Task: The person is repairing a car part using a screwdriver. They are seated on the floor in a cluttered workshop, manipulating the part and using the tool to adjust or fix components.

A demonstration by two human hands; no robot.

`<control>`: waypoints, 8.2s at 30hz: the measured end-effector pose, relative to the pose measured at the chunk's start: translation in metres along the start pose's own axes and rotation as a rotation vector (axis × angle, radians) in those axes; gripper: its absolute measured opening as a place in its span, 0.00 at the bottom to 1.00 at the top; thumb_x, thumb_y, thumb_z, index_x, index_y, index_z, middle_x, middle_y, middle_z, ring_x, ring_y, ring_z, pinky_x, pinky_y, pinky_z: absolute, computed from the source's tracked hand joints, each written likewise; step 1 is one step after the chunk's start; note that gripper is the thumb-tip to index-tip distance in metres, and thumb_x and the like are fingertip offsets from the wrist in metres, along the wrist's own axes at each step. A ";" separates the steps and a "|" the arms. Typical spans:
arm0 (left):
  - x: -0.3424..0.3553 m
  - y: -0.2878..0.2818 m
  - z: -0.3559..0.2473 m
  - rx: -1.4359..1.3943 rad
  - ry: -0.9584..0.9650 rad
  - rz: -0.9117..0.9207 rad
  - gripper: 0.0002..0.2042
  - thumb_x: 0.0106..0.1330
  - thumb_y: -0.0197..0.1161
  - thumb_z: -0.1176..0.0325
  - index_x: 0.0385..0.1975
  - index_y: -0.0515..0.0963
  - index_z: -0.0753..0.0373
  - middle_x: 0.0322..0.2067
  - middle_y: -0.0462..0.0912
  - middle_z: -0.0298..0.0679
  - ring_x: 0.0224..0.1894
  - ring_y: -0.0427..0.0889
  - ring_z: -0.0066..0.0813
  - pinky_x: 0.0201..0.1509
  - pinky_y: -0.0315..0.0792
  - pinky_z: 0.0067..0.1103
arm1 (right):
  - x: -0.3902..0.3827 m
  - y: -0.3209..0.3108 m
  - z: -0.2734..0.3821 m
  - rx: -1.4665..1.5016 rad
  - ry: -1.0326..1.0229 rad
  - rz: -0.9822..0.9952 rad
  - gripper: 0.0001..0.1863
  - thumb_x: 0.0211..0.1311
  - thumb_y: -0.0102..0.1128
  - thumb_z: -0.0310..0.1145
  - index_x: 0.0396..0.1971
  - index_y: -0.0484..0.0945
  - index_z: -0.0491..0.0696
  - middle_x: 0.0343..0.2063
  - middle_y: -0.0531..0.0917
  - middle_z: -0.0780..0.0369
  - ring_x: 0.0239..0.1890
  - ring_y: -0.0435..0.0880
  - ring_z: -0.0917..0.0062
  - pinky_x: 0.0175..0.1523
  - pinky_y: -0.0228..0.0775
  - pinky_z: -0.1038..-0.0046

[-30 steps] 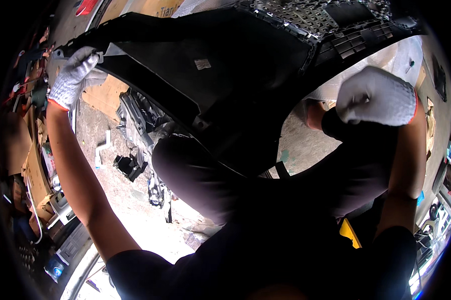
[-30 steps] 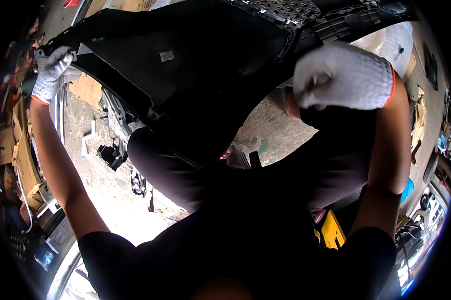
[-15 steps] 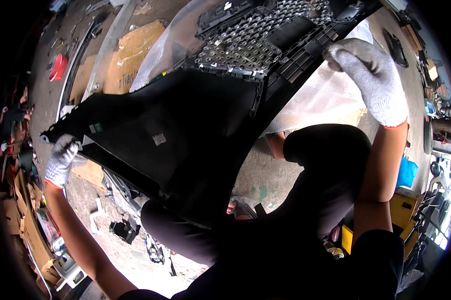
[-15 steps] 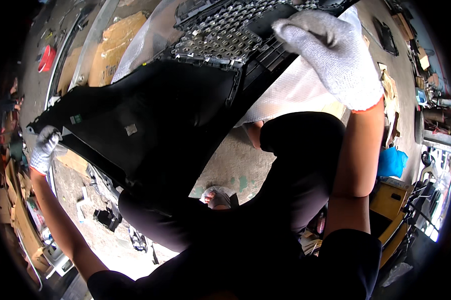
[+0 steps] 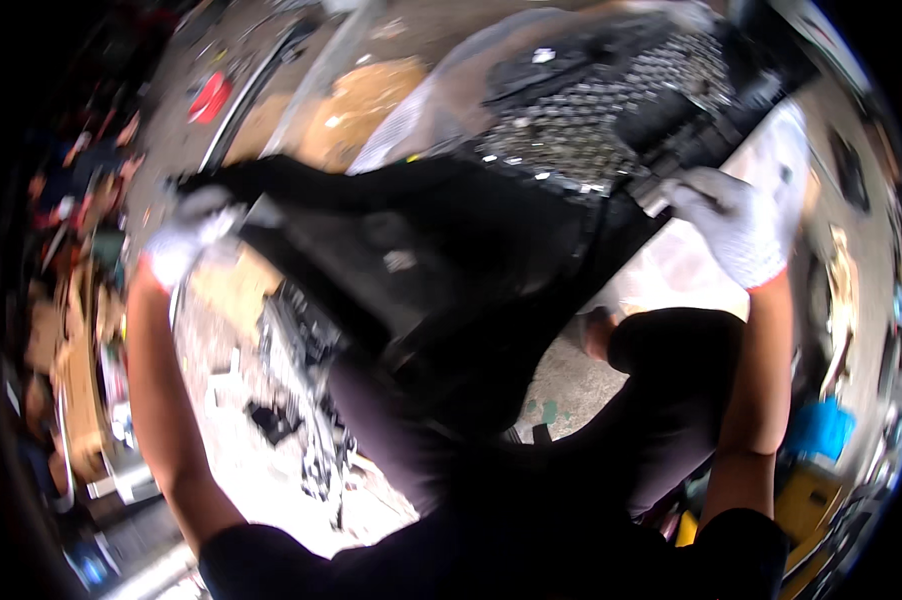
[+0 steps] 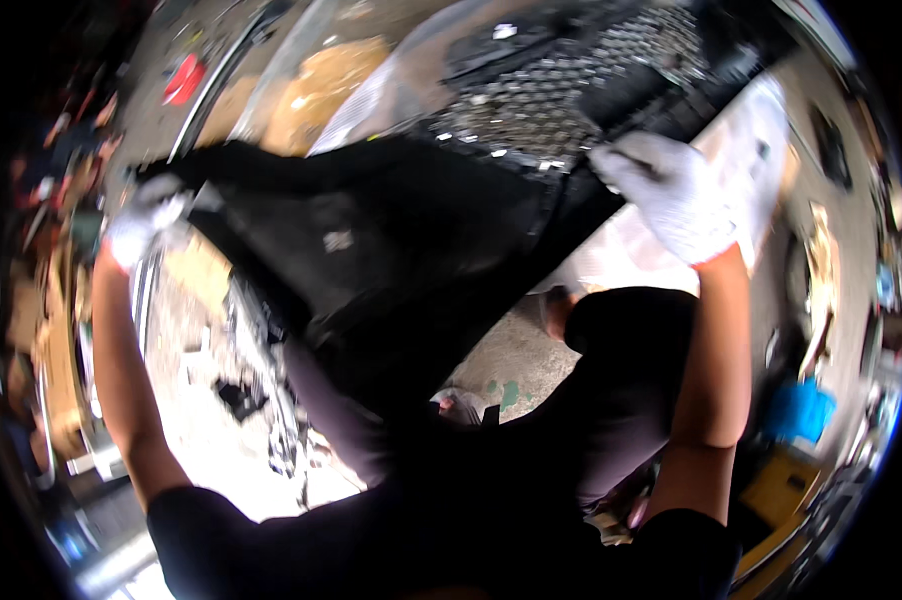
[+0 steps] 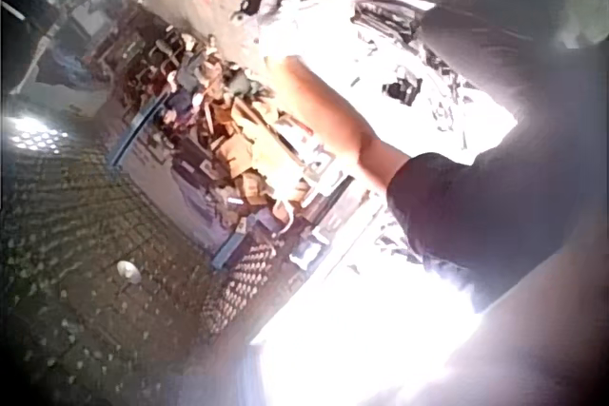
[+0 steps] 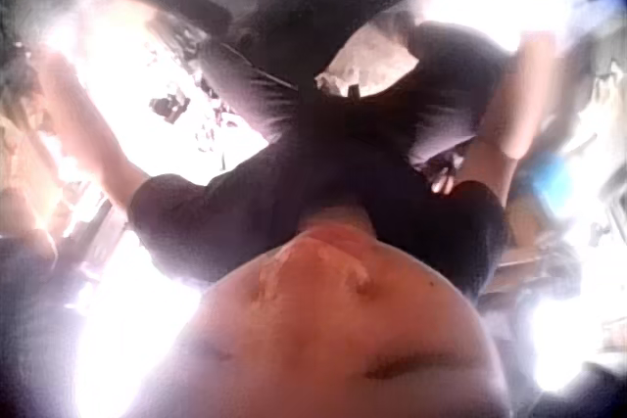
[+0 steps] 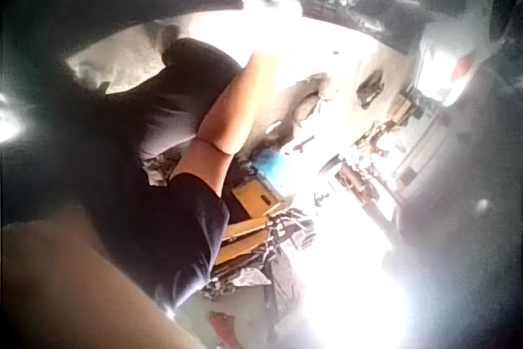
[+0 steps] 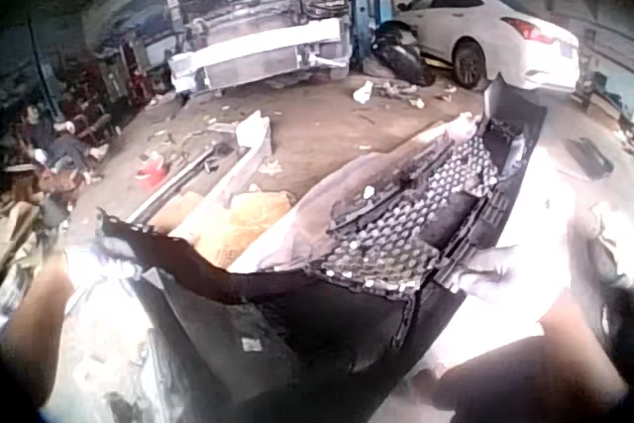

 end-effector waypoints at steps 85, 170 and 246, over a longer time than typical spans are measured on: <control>0.034 0.005 0.050 0.202 0.177 0.092 0.31 0.61 0.71 0.51 0.57 0.74 0.66 0.45 0.82 0.56 0.47 0.85 0.47 0.49 0.83 0.36 | 0.106 0.186 0.412 0.208 -1.098 0.232 0.22 0.59 0.68 0.35 0.49 0.70 0.43 0.25 0.78 0.62 0.22 0.79 0.79 0.29 0.73 0.73; 0.012 0.025 0.016 0.684 0.427 -0.378 0.17 0.70 0.51 0.60 0.45 0.81 0.65 0.46 0.84 0.49 0.49 0.81 0.49 0.53 0.74 0.34 | 0.135 0.148 0.242 0.365 -0.906 0.284 0.15 0.57 0.59 0.18 0.43 0.73 0.46 0.40 0.84 0.60 0.27 0.78 0.83 0.33 0.71 0.79; 0.067 0.205 0.065 1.480 0.781 0.051 0.19 0.65 0.57 0.61 0.54 0.77 0.60 0.53 0.79 0.49 0.53 0.80 0.46 0.61 0.71 0.38 | 0.275 0.353 -0.072 0.928 0.438 1.012 0.18 0.70 0.56 0.46 0.48 0.70 0.47 0.22 0.74 0.64 0.16 0.72 0.79 0.20 0.71 0.72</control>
Point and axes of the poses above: each hand's wrist, its own x-axis towards the middle knuckle, its own y-axis out of the palm, z = x × y, the point moved 5 cm from there along x, towards the middle knuckle
